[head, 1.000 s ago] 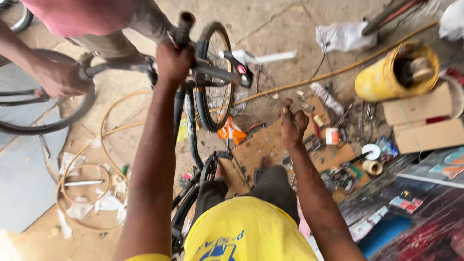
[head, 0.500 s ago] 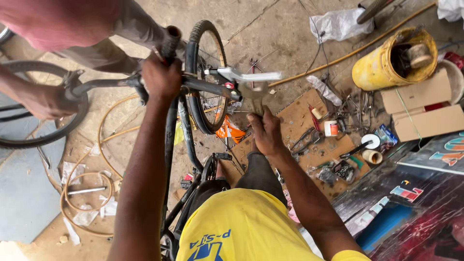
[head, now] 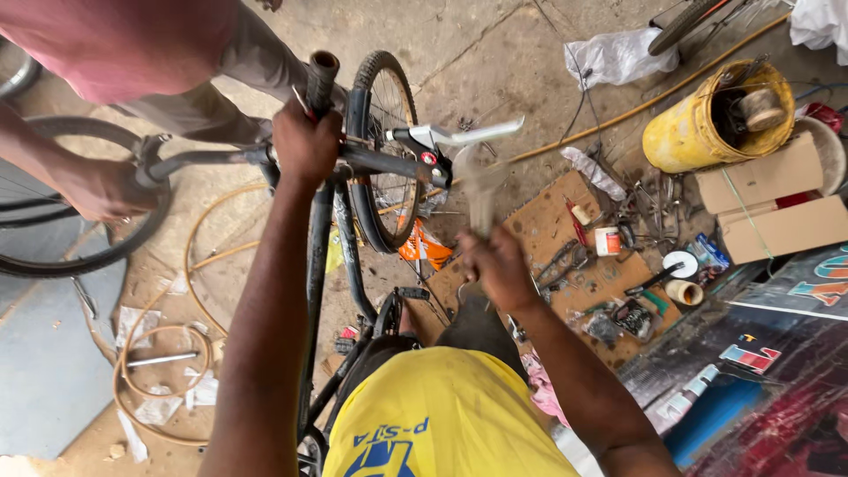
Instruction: The person repairs a bicycle by removing and installing components on the handlebars. They use a screwdriver to loosen screws, remove the handlebar grips and brake levers, and then install a new brake cable by threading it through the housing and securing it to the brake lever before reattaching the lever and grips to the handlebars.
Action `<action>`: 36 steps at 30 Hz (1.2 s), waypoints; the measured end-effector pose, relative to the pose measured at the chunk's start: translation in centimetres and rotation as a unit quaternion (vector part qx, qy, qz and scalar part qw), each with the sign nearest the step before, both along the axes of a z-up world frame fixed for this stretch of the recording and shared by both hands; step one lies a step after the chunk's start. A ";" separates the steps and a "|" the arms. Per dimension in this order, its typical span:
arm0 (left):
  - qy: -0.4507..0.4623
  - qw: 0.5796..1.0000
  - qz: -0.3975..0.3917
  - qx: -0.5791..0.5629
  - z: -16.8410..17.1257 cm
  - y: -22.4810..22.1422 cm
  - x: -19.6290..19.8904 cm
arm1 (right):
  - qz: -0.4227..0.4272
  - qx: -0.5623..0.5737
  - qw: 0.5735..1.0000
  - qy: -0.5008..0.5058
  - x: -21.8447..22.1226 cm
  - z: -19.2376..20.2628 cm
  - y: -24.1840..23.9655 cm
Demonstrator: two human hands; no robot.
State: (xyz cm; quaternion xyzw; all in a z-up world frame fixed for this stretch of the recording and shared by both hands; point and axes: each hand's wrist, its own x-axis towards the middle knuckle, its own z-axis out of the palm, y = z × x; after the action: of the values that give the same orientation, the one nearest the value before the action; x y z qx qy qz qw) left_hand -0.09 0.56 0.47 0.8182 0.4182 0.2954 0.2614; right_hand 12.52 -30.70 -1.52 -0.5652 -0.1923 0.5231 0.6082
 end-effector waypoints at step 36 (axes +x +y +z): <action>-0.108 0.974 0.056 -0.194 -2.0 3.4 -0.9 | 0.024 0.300 0.794 0.528 -4.3 6.2 5.6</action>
State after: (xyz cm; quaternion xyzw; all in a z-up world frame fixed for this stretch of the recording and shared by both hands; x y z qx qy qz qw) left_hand -0.97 3.92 -1.55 0.6909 0.4816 0.3093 0.4416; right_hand 8.25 -25.12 4.67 0.0144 -0.0025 0.6707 0.7416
